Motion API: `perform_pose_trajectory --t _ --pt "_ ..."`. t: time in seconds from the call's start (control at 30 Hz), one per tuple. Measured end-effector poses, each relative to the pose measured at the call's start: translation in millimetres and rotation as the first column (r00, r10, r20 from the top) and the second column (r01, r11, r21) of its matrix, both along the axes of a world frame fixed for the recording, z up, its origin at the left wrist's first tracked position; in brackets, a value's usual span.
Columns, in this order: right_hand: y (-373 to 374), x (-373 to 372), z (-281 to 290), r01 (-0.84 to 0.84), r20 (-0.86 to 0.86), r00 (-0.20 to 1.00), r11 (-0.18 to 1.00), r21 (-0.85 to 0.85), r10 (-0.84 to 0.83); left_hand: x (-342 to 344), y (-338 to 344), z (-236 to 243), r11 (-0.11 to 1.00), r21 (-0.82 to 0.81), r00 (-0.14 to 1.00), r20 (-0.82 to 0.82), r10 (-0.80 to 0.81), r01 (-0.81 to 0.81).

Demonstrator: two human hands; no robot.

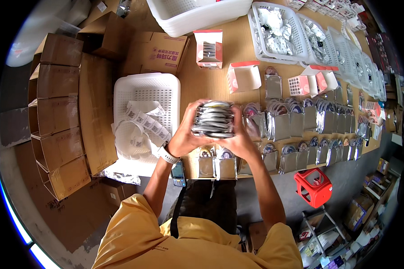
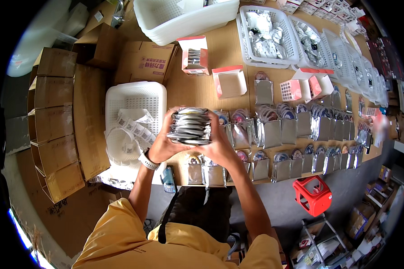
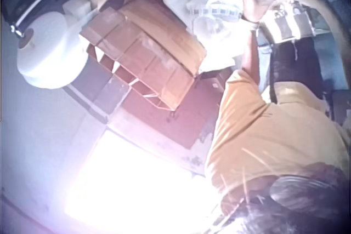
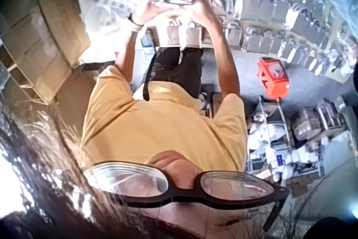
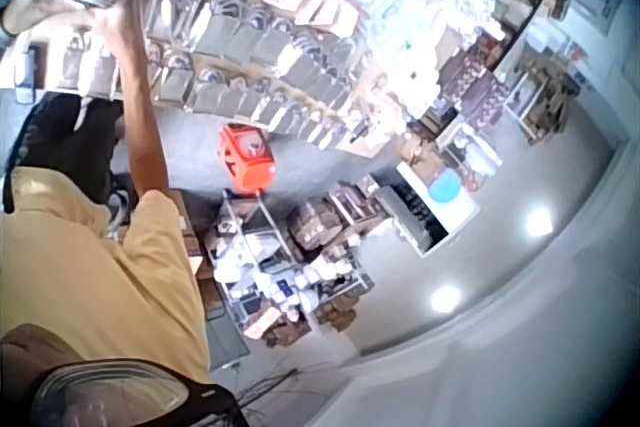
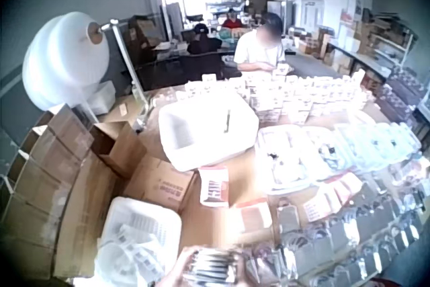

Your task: The person organizes merchandise in a storage room by unpacking small boxes and placing items into a white basket. They also use a handheld scanner to scan barcodes on labels and packages, then place the items on a table with other packaged goods.

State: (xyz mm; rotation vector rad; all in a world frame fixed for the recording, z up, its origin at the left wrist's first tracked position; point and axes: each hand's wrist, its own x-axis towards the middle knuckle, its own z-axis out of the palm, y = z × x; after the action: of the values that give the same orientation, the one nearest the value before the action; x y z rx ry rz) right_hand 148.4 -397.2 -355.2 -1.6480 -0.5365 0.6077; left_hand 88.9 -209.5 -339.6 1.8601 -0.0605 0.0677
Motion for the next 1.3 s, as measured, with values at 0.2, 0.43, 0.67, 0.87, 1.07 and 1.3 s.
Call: perform_pose_trajectory --t 0.2,0.43,0.67,0.87,1.07,1.3 --pt "37 -38 -89 0.053 0.051 0.997 0.999 0.006 -0.053 -38 9 -65 0.980 -0.054 0.979 -0.089 0.185 -0.190" --pt "46 -48 -121 0.072 0.284 0.957 0.997 -0.011 -0.066 -53 -16 -108 0.872 -0.226 0.895 -0.215 0.390 -0.435" --pt "45 -60 -144 0.066 0.263 0.964 0.996 -0.054 -0.049 -65 -26 -143 0.735 -0.412 0.839 -0.179 0.514 -0.539" --pt "47 -67 -137 0.079 0.278 0.958 0.997 -0.015 -0.072 -73 -27 -125 0.600 -0.594 0.834 -0.258 0.488 -0.535" --pt "46 -74 -136 0.118 0.148 0.982 0.993 0.015 -0.118 -75 -25 -111 0.662 -0.533 0.848 -0.268 0.458 -0.526" --pt "50 -73 -124 0.127 0.322 0.940 0.992 -0.012 -0.116 -64 -31 -142 0.687 -0.288 0.744 -0.284 0.604 -0.667"
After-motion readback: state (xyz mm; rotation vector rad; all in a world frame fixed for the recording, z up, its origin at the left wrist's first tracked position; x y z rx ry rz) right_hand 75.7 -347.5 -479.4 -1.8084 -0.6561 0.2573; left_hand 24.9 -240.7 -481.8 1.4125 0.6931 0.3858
